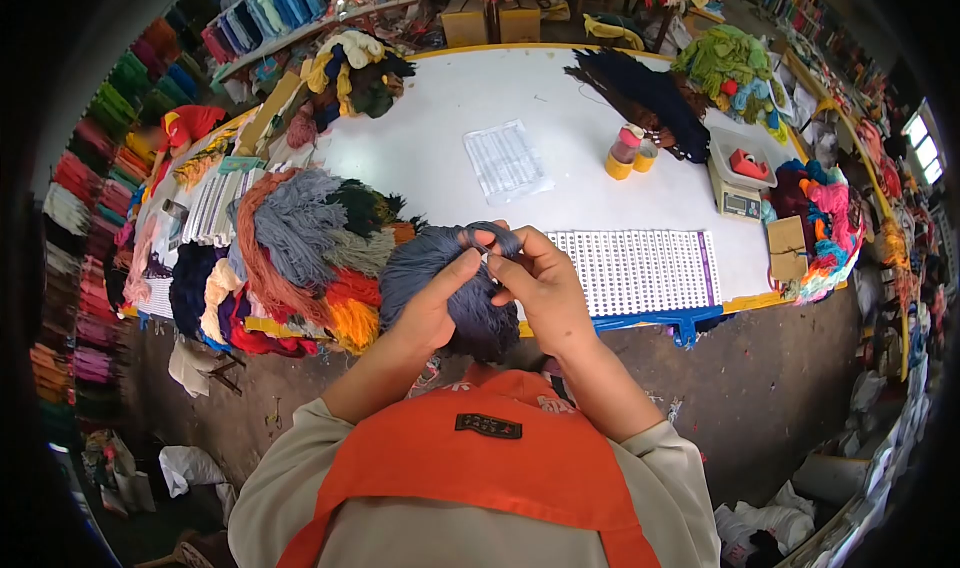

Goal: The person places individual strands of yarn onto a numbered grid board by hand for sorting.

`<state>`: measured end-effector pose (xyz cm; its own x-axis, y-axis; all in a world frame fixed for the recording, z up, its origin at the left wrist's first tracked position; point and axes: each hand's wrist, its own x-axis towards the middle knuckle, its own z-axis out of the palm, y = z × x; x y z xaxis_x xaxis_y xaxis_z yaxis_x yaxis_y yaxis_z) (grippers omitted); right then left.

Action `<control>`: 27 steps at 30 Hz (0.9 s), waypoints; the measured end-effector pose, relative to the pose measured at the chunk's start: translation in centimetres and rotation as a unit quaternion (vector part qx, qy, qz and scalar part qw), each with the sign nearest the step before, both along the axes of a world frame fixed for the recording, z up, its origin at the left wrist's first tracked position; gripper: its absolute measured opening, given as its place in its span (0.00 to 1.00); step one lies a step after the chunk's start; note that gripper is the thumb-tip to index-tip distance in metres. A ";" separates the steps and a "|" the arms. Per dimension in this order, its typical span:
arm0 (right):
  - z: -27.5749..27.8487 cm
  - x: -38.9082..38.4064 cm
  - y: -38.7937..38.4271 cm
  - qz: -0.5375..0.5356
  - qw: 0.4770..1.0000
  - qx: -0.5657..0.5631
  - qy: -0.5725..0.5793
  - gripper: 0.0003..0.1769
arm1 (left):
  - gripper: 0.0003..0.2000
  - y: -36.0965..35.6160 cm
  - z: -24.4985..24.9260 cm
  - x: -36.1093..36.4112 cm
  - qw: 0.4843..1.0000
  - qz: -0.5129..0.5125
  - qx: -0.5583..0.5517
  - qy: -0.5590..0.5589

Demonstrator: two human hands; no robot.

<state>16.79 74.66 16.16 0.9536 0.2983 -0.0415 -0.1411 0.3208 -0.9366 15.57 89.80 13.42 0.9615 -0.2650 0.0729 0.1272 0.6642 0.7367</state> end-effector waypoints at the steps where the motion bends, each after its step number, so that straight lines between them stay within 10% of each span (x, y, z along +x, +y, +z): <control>1: 0.0 -0.1 0.1 0.001 1.000 0.014 0.000 0.04 | 0.14 0.1 -0.2 0.0 0.999 0.010 0.043 -0.012; 9: 1.0 -0.9 -1.9 0.077 0.976 -0.188 -0.076 0.08 | 0.13 3.5 -1.0 0.4 0.983 0.035 0.170 -0.055; 13: -3.5 3.1 -8.2 -0.322 0.890 -0.249 -0.206 0.08 | 0.16 10.0 -0.8 -0.1 0.967 -0.171 -0.166 0.094; 17: -7.5 5.3 -16.1 -0.375 0.908 0.173 0.061 0.10 | 0.14 15.5 -3.4 1.1 0.974 0.004 -0.190 0.125; 19: -13.3 6.6 -23.7 -0.332 0.919 0.187 0.105 0.10 | 0.11 18.9 -4.8 2.4 0.977 0.064 -0.138 0.150; 27: -23.8 14.7 -45.0 -0.444 0.857 -0.194 0.177 0.06 | 0.07 34.4 -11.0 7.6 0.933 0.271 -0.089 0.218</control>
<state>31.44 29.66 -7.63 0.7054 -0.6394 -0.3061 -0.2996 0.1225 -0.9462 23.22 124.21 2.46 0.8995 0.2479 -0.3597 -0.0015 0.8251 0.5650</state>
